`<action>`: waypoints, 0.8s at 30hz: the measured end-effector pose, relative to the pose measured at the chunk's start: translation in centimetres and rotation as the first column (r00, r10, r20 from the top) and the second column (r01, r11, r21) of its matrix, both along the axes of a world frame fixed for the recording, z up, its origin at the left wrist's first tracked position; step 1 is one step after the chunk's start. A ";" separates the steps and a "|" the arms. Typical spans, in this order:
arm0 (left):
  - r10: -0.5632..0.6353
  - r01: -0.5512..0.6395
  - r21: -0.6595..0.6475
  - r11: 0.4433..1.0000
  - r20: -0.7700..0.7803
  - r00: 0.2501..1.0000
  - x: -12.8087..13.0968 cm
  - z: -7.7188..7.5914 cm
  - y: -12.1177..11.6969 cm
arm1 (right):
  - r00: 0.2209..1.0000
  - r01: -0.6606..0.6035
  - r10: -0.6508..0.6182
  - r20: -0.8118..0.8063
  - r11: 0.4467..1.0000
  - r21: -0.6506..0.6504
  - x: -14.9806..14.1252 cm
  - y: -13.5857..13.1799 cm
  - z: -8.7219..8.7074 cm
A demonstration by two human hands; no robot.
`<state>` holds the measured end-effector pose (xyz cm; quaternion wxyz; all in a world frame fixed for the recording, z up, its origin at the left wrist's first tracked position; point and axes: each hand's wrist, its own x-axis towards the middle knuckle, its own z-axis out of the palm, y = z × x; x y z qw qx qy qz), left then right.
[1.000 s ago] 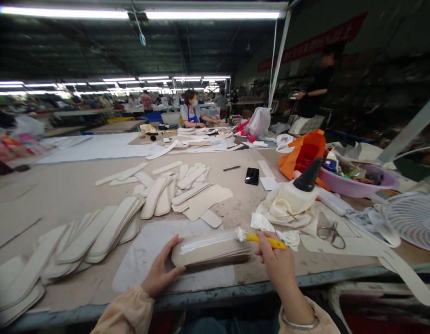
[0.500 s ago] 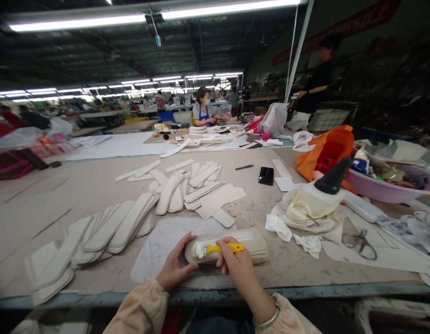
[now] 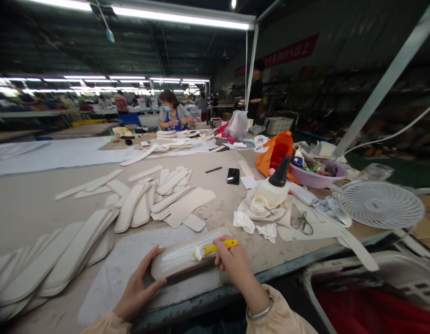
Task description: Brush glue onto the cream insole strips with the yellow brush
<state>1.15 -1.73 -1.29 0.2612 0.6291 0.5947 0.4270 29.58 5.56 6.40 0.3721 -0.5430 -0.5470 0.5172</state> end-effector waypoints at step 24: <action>0.085 -0.085 0.005 0.996 -0.008 0.996 0.6 0.4 0.0 | 0.961 0.266 -0.255 -0.103 0.957 0.116 5.6 2.4 -0.4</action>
